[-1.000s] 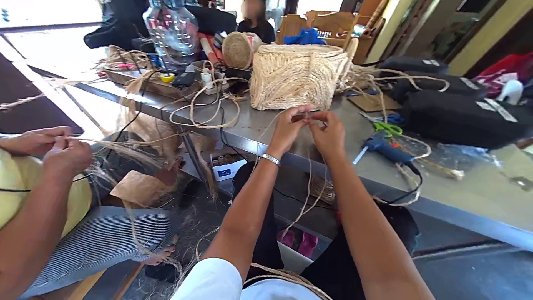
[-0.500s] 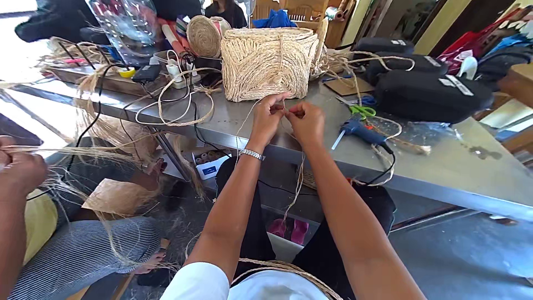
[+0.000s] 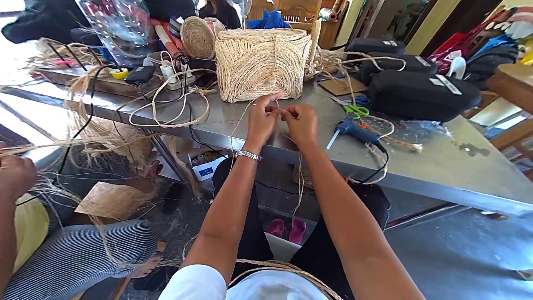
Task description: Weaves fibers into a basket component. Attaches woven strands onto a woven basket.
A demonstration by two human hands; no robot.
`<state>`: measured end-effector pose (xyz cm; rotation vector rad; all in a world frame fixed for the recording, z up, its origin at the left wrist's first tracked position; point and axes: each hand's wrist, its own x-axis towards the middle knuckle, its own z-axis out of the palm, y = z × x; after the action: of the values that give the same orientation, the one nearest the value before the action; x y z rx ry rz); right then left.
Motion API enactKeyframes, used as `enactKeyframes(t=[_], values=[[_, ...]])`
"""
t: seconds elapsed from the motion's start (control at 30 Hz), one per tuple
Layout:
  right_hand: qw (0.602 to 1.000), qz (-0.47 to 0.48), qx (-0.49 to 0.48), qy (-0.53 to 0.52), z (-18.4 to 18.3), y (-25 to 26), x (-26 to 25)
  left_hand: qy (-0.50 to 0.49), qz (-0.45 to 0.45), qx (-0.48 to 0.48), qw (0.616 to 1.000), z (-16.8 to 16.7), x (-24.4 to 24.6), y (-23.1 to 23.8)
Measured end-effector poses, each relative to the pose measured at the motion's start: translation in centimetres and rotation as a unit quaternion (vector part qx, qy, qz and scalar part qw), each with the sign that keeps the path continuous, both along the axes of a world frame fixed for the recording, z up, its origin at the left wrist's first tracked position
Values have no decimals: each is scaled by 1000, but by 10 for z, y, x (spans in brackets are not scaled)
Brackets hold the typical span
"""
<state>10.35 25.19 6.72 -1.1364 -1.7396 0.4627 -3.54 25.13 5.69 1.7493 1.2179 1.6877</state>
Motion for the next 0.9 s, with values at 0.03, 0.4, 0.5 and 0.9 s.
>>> enactKeyframes(t=[0.03,0.4,0.5,0.9], values=[[1000,8,-3,1,0,1,0,-2,3,3,1000,0,0,0],[997,62,-26,-28,-1,5,2,-71,-22,-9,997,-3,-2,3],[997,67,-37,-32,-2,7,2,-91,-48,2,995,-3,-1,4],[998,39,-32,-33,-1,3,-1,-104,-8,-2,995,-4,-1,3]])
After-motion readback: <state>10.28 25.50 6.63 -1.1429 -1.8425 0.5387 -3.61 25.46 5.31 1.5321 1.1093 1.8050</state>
